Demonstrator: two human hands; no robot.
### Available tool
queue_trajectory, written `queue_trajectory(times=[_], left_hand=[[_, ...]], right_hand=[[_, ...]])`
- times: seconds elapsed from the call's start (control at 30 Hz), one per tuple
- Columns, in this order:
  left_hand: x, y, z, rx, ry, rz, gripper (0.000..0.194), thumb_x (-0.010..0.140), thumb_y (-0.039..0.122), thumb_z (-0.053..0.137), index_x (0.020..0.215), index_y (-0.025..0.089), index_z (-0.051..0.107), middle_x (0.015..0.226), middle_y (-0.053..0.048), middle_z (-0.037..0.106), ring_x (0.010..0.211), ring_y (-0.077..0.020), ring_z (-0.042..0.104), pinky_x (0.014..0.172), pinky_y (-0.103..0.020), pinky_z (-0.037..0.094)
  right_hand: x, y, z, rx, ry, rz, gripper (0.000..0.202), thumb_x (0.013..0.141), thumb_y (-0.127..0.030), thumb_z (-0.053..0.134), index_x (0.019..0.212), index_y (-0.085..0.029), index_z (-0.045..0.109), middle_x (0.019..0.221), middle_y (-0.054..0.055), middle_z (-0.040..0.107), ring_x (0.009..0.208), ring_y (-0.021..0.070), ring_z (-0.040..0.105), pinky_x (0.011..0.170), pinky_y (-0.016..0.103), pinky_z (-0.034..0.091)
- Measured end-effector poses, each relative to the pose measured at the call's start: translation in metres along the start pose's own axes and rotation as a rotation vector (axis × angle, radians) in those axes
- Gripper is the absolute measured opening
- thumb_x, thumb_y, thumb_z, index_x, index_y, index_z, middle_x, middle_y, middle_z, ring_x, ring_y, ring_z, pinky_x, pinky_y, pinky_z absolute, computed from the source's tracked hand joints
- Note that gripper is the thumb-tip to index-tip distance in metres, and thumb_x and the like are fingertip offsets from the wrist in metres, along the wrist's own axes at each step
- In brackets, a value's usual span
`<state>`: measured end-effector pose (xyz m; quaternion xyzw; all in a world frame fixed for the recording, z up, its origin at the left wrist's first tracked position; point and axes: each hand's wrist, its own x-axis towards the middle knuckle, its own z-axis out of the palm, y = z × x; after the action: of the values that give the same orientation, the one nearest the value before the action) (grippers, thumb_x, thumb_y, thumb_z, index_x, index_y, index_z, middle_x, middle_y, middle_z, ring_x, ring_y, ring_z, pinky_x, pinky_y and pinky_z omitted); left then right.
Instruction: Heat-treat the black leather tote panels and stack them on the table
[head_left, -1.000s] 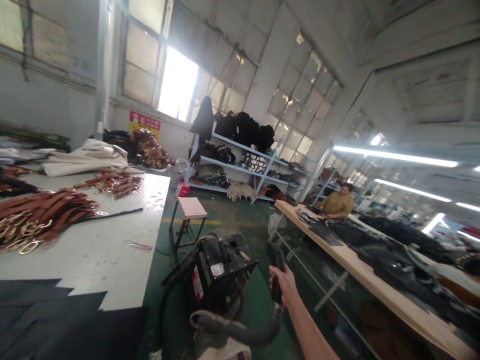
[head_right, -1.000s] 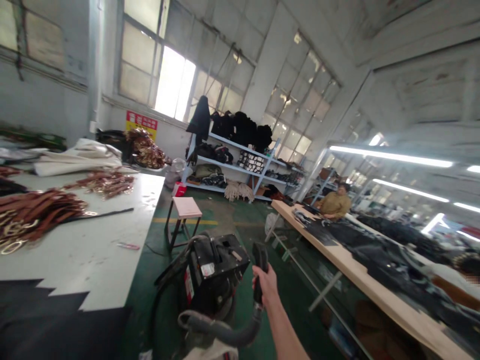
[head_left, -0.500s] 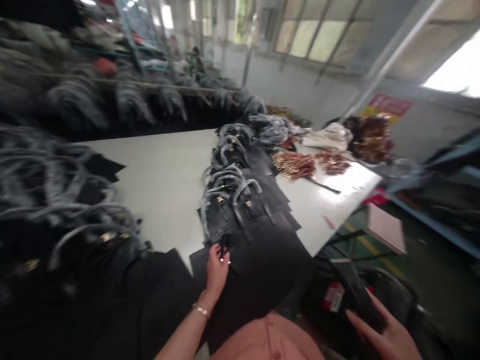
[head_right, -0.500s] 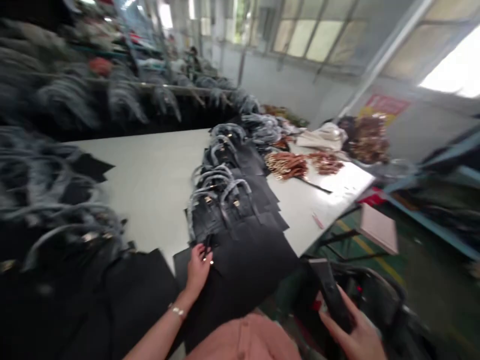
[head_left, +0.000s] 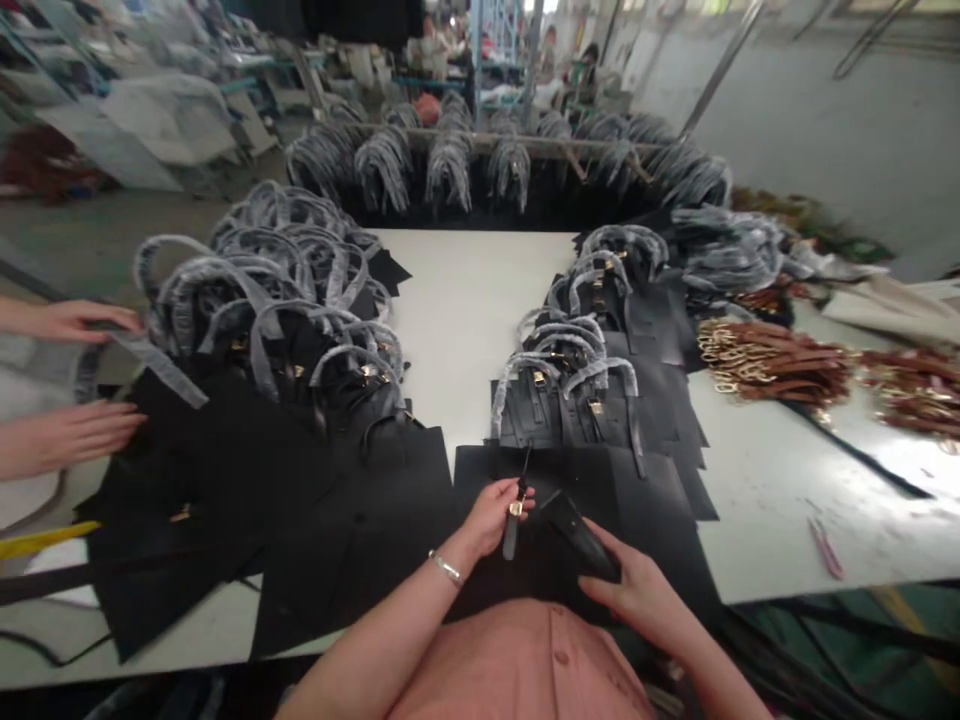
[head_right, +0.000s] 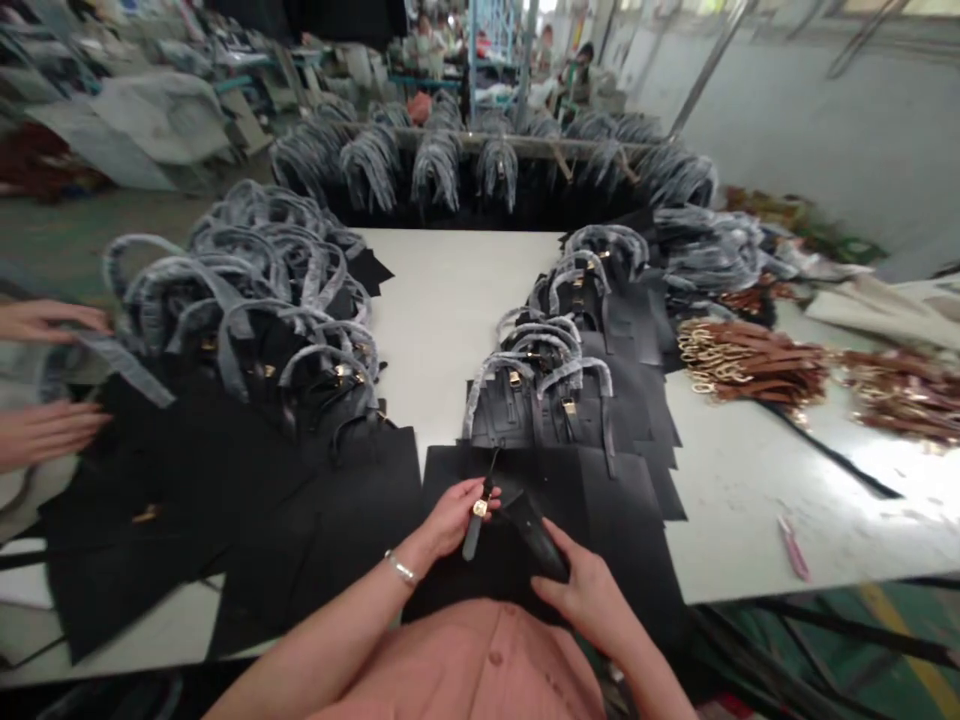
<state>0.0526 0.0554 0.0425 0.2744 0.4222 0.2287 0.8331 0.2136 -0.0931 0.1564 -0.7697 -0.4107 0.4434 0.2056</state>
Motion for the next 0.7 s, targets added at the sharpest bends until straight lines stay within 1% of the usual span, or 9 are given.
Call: queue_trajectory(times=[0.1, 0.17, 0.23, 0.33, 0.4, 0.47, 0.53, 0.63, 0.7], left_hand=[[-0.004, -0.001, 0.006, -0.026, -0.003, 0.013, 0.028, 0.082, 0.034, 0.075, 0.095, 0.010, 0.070, 0.087, -0.009, 0.068, 0.064, -0.0097, 0.059, 0.051, -0.018, 0.039], [-0.005, -0.001, 0.010, -0.048, -0.002, 0.015, 0.028, 0.078, 0.034, 0.077, 0.091, 0.009, 0.071, 0.077, -0.006, 0.065, 0.058, -0.0080, 0.054, 0.049, -0.018, 0.036], [-0.004, -0.001, 0.013, -0.078, 0.019, 0.012, 0.025, 0.077, 0.031, 0.075, 0.091, 0.010, 0.071, 0.075, -0.004, 0.063, 0.058, -0.0082, 0.053, 0.048, -0.018, 0.036], [-0.002, -0.001, 0.016, -0.113, 0.049, -0.003, 0.020, 0.078, 0.024, 0.069, 0.092, 0.011, 0.071, 0.076, -0.005, 0.063, 0.059, -0.0088, 0.055, 0.047, -0.017, 0.035], [-0.003, -0.001, 0.019, -0.120, 0.044, -0.020, 0.019, 0.076, 0.021, 0.066, 0.090, 0.009, 0.072, 0.072, -0.006, 0.062, 0.056, -0.0087, 0.053, 0.046, -0.018, 0.034], [-0.004, -0.003, 0.022, -0.120, 0.036, -0.027, 0.019, 0.074, 0.020, 0.066, 0.087, 0.008, 0.073, 0.068, -0.006, 0.061, 0.052, -0.0082, 0.050, 0.045, -0.018, 0.033], [-0.006, -0.005, 0.026, -0.114, 0.039, -0.004, 0.019, 0.074, 0.022, 0.067, 0.087, 0.009, 0.073, 0.071, -0.007, 0.063, 0.053, -0.0079, 0.050, 0.046, -0.019, 0.033], [-0.007, -0.010, 0.030, -0.088, 0.057, 0.088, 0.023, 0.070, 0.024, 0.075, 0.088, 0.011, 0.073, 0.084, -0.009, 0.068, 0.063, -0.0087, 0.054, 0.051, -0.018, 0.036], [-0.006, -0.015, 0.032, -0.044, 0.083, 0.166, 0.029, 0.064, 0.022, 0.080, 0.090, 0.012, 0.072, 0.090, -0.008, 0.069, 0.071, -0.0111, 0.058, 0.059, -0.019, 0.041]], right_hand=[[0.018, -0.009, 0.000, -0.022, -0.082, -0.032, 0.075, 0.072, -0.023, 0.062, 0.145, -0.015, 0.047, 0.075, 0.000, 0.072, 0.062, 0.0198, 0.066, 0.063, 0.030, 0.053], [0.029, -0.013, -0.003, -0.029, -0.111, -0.045, 0.075, 0.072, -0.023, 0.063, 0.145, -0.015, 0.048, 0.072, 0.000, 0.071, 0.058, 0.0193, 0.065, 0.061, 0.030, 0.052], [0.037, -0.015, -0.006, -0.026, -0.117, -0.052, 0.074, 0.072, -0.025, 0.063, 0.145, -0.016, 0.048, 0.067, -0.002, 0.069, 0.054, 0.0184, 0.063, 0.058, 0.029, 0.051], [0.042, -0.015, -0.013, 0.002, -0.126, -0.054, 0.074, 0.075, -0.027, 0.062, 0.146, -0.017, 0.045, 0.062, -0.004, 0.065, 0.049, 0.0169, 0.060, 0.053, 0.028, 0.049], [0.041, -0.014, -0.018, 0.024, -0.168, -0.053, 0.075, 0.075, -0.027, 0.062, 0.147, -0.018, 0.044, 0.063, -0.004, 0.065, 0.048, 0.0162, 0.058, 0.049, 0.027, 0.047], [0.041, -0.013, -0.021, 0.024, -0.190, -0.046, 0.075, 0.073, -0.027, 0.063, 0.146, -0.018, 0.046, 0.066, -0.004, 0.066, 0.048, 0.0159, 0.058, 0.049, 0.027, 0.046], [0.044, -0.013, -0.025, 0.011, -0.131, -0.028, 0.075, 0.073, -0.029, 0.064, 0.145, -0.017, 0.047, 0.064, -0.004, 0.066, 0.049, 0.0163, 0.059, 0.050, 0.027, 0.047], [0.047, -0.013, -0.032, 0.001, -0.014, 0.013, 0.078, 0.074, -0.035, 0.064, 0.147, -0.016, 0.044, 0.059, -0.005, 0.063, 0.048, 0.0176, 0.059, 0.052, 0.029, 0.047], [0.045, -0.011, -0.039, 0.005, -0.009, 0.032, 0.079, 0.073, -0.036, 0.065, 0.147, -0.017, 0.043, 0.061, -0.005, 0.064, 0.048, 0.0177, 0.059, 0.052, 0.029, 0.048]])
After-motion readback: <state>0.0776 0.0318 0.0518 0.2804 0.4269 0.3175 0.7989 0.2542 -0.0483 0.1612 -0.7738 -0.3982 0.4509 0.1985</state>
